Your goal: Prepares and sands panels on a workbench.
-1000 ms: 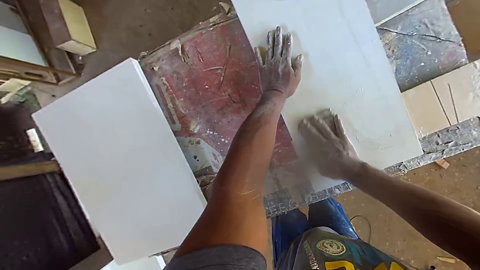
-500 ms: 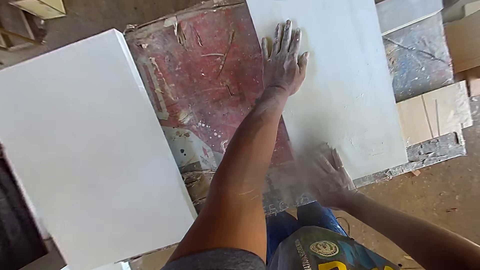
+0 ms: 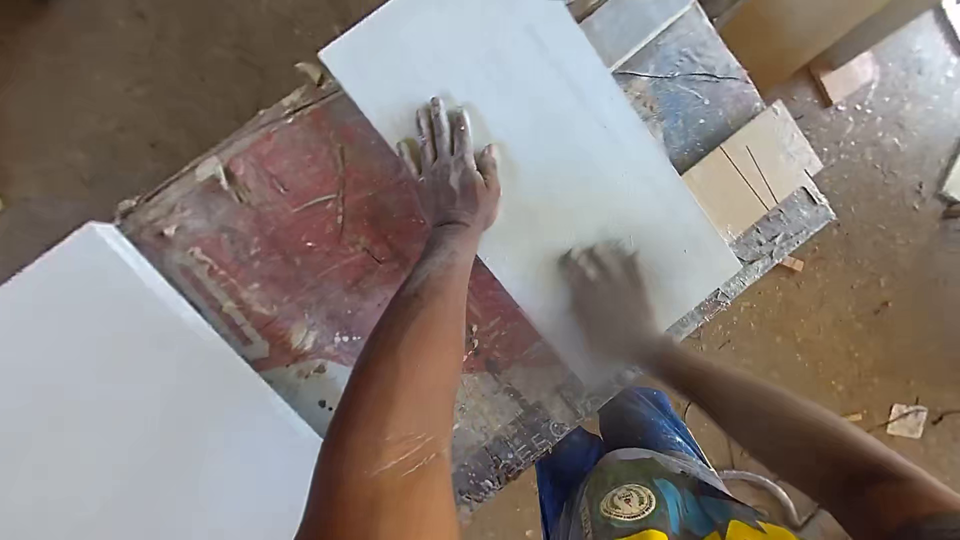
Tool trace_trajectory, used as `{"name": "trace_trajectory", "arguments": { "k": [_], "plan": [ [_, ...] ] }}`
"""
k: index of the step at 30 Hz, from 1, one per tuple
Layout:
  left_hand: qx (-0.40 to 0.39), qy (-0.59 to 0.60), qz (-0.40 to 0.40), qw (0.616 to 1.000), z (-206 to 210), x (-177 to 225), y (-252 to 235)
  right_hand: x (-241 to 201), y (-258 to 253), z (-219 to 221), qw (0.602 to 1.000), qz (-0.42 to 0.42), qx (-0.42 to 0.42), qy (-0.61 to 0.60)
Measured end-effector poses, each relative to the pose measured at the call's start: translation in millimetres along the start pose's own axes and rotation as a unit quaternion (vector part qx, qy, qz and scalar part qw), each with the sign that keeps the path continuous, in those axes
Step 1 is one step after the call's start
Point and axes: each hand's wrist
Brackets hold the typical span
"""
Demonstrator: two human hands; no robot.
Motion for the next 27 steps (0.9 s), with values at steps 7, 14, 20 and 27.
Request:
{"name": "trace_trajectory", "arguments": {
  "k": [7, 14, 20, 27],
  "plan": [
    [-0.014, -0.012, 0.001, 1.000, 0, 1, 0, 14, -6, -9, 0.962, 0.265, 0.037, 0.052],
    [-0.005, 0.015, 0.034, 0.999, 0, -1, 1, 6, 17, -1, 0.959, 0.276, 0.048, 0.043],
    [0.011, -0.002, 0.032, 0.999, 1, -4, 1, -29, 28, 3, 0.906, 0.417, 0.063, 0.042],
    [-0.007, 0.007, 0.045, 0.999, -6, -1, 5, 25, 12, -11, 0.903, 0.425, 0.035, 0.040]
  ]
}}
Point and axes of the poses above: each hand's wrist, its own y-axis away from the middle knuckle, its own z-axis out of the palm, x = y × z, and after that the axes turned 13 degrees about z, right-handed
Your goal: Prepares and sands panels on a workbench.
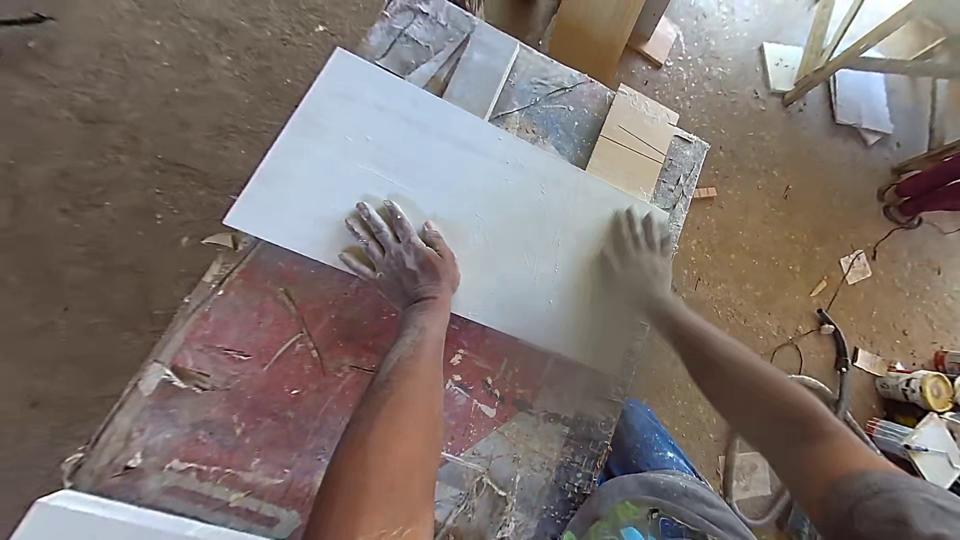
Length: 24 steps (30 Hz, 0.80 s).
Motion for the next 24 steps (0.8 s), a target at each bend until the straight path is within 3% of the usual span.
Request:
{"name": "trace_trajectory", "arguments": {
  "k": [2, 3, 6, 8, 12, 15, 17, 20, 22, 24],
  "plan": [
    [0.000, 0.010, 0.005, 1.000, -2, 1, 1, -1, -41, -11, 0.998, 0.068, -0.006, -0.013],
    [0.001, 0.011, 0.011, 1.000, -4, 0, 1, -7, -32, -14, 0.998, 0.057, -0.003, -0.013],
    [0.000, 0.014, 0.047, 0.999, -9, -1, 0, -23, 60, -1, 0.994, -0.109, -0.026, 0.009],
    [-0.010, 0.022, 0.107, 0.994, -11, 5, 11, -26, 88, 1, 0.979, -0.195, -0.057, 0.019],
    [-0.015, 0.042, 0.244, 0.969, 7, 61, 86, -68, -26, -15, 0.971, -0.234, -0.053, -0.004],
    [-0.037, 0.098, 0.271, 0.957, 23, 117, 154, -148, -118, -6, 0.966, -0.257, -0.015, 0.002],
    [-0.049, 0.105, 0.267, 0.957, 24, 138, 171, -215, -141, 1, 0.949, -0.314, -0.008, -0.012],
    [-0.007, 0.095, 0.229, 0.969, 26, 139, 164, -291, -102, 12, 0.886, -0.460, -0.019, -0.063],
    [0.014, 0.082, 0.169, 0.982, 25, 130, 161, -307, -64, 8, 0.800, -0.588, -0.107, -0.051],
    [0.019, 0.040, 0.107, 0.993, 23, 120, 160, -316, -77, -1, 0.730, -0.665, -0.157, -0.004]
  ]
}}
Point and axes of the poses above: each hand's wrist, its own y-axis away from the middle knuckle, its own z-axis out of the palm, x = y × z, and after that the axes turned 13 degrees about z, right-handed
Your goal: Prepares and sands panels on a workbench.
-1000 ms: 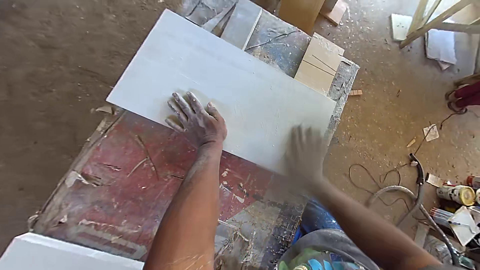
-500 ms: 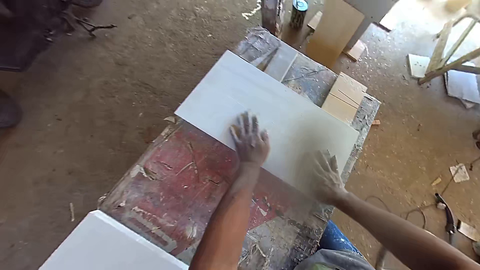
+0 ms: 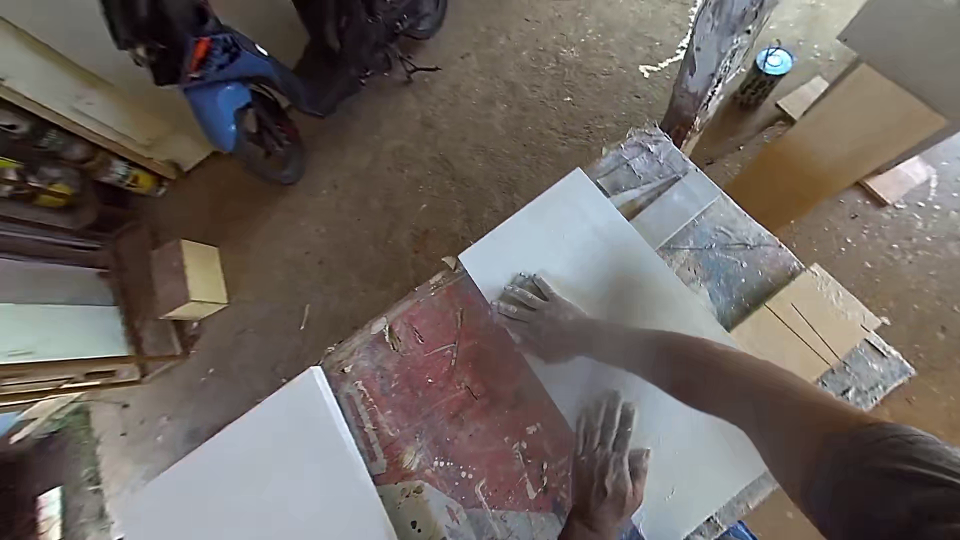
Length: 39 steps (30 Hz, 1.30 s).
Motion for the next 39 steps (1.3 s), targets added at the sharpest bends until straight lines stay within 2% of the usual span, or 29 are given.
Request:
{"name": "trace_trajectory", "arguments": {
  "k": [1, 2, 3, 5, 6, 8, 10, 12, 14, 17, 19, 21, 23, 25, 26, 27, 28, 29, 30, 32, 33, 34, 36, 39],
  "plan": [
    [-0.004, -0.023, -0.033, 0.999, -1, -3, -3, 26, -6, -5, 0.999, -0.013, 0.044, -0.024],
    [-0.009, -0.041, -0.068, 0.997, -1, -4, -9, 60, -13, -9, 0.994, 0.014, 0.107, -0.032],
    [-0.011, -0.055, -0.101, 0.993, -3, -7, -19, 95, -19, -19, 0.986, 0.077, 0.149, -0.022],
    [-0.004, -0.077, -0.161, 0.984, -6, -22, -48, 138, -11, -42, 0.973, 0.195, 0.121, 0.016],
    [-0.008, -0.088, -0.188, 0.978, -9, -35, -65, 141, 11, -42, 0.972, 0.207, 0.108, 0.028],
    [-0.013, -0.104, -0.234, 0.967, -15, -66, -102, 120, 89, -24, 0.979, 0.174, 0.109, 0.015],
    [-0.002, -0.097, -0.282, 0.954, -19, -93, -135, 89, 189, 1, 0.989, 0.143, 0.027, -0.010],
    [0.008, -0.074, -0.316, 0.946, -15, -102, -158, 72, 278, 20, 0.993, 0.114, -0.026, -0.007],
    [0.015, -0.065, -0.295, 0.953, -7, -84, -173, 80, 335, 24, 0.993, 0.120, 0.005, 0.002],
    [0.018, 0.001, -0.112, 0.994, 18, 8, -161, 117, 353, -28, 0.961, 0.260, 0.083, -0.030],
    [-0.033, 0.088, 0.017, 0.995, 36, 74, -130, 141, 348, -71, 0.915, 0.362, 0.145, -0.101],
    [-0.061, 0.116, 0.074, 0.989, 41, 112, -94, 164, 334, -90, 0.847, 0.440, 0.229, -0.191],
    [-0.035, 0.079, 0.040, 0.995, 36, 106, -56, 185, 321, -85, 0.725, 0.500, 0.288, -0.377],
    [-0.009, 0.026, -0.042, 0.999, 25, 74, -15, 193, 315, -69, 0.574, 0.523, 0.305, -0.550],
    [0.000, -0.001, -0.091, 0.996, 17, 54, 6, 194, 315, -59, 0.527, 0.542, 0.315, -0.574],
    [-0.014, -0.022, -0.145, 0.989, 7, 34, 30, 193, 314, -53, 0.503, 0.578, 0.334, -0.549],
    [-0.037, -0.032, -0.200, 0.979, -7, 15, 54, 188, 315, -52, 0.525, 0.620, 0.340, -0.474],
    [-0.063, -0.033, -0.258, 0.964, -22, -2, 79, 177, 318, -57, 0.580, 0.647, 0.329, -0.370],
    [-0.067, -0.029, -0.311, 0.947, -37, -14, 106, 165, 324, -62, 0.652, 0.644, 0.299, -0.266],
    [-0.022, -0.038, -0.363, 0.931, -58, -28, 162, 139, 336, -53, 0.784, 0.563, 0.242, -0.097],
    [0.000, -0.037, -0.369, 0.929, -64, -28, 184, 124, 337, -40, 0.833, 0.508, 0.215, -0.040],
    [0.019, -0.030, -0.369, 0.929, -68, -23, 201, 105, 336, -21, 0.868, 0.461, 0.182, 0.010],
    [0.042, 0.005, -0.364, 0.931, -67, -4, 224, 54, 328, 32, 0.910, 0.384, 0.146, 0.054],
    [0.054, 0.067, -0.353, 0.932, -51, 31, 236, -54, 314, 84, 0.954, 0.290, 0.069, 0.016]
  ]
}}
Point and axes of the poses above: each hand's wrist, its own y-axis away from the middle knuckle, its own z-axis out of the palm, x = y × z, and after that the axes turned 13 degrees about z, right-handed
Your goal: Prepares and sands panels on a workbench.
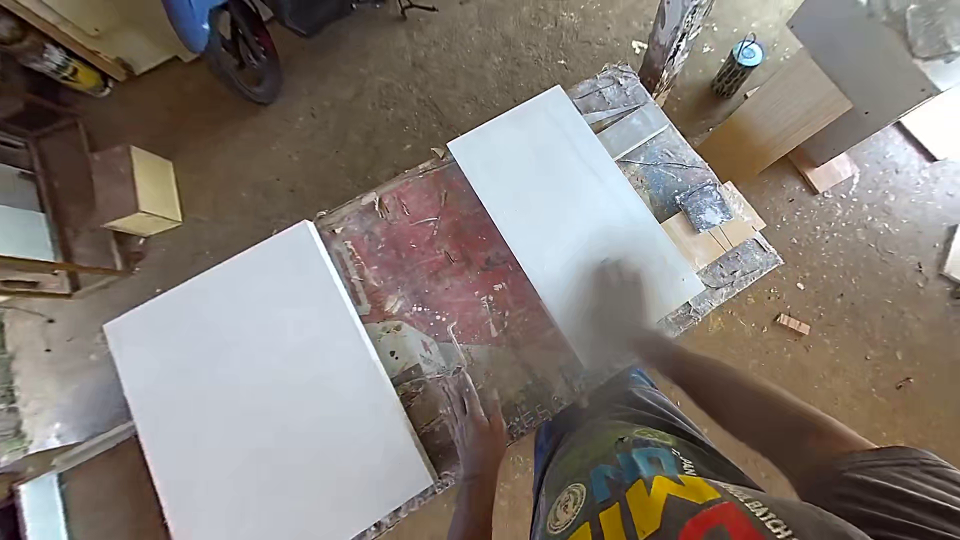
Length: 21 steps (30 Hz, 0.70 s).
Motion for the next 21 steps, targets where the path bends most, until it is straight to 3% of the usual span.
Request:
{"name": "trace_trajectory", "arguments": {
  "k": [3, 5, 9, 12, 14, 17, 21],
  "plan": [
    [-0.021, 0.038, 0.002, 0.999, 12, 19, 23, -58, 41, 6, 0.974, -0.159, -0.160, -0.039],
    [-0.013, 0.062, 0.012, 0.998, 11, 19, 33, -49, 37, -9, 0.971, -0.166, -0.165, -0.041],
    [0.021, 0.087, -0.014, 0.996, -6, -3, 57, 68, 14, -31, 1.000, 0.000, 0.013, -0.008],
    [0.043, 0.075, -0.018, 0.996, -14, -21, 67, 174, 13, -55, 0.973, 0.226, 0.040, 0.029],
    [0.047, 0.062, 0.000, 0.997, -16, -21, 62, 210, 19, -68, 0.949, 0.308, 0.062, 0.027],
    [0.029, 0.070, 0.043, 0.996, -11, 5, 40, 188, 37, -60, 0.976, 0.196, 0.085, 0.038],
    [-0.041, 0.044, 0.159, 0.986, 7, 57, -2, 119, 68, -26, 0.998, 0.048, -0.040, 0.009]
  ]
}}
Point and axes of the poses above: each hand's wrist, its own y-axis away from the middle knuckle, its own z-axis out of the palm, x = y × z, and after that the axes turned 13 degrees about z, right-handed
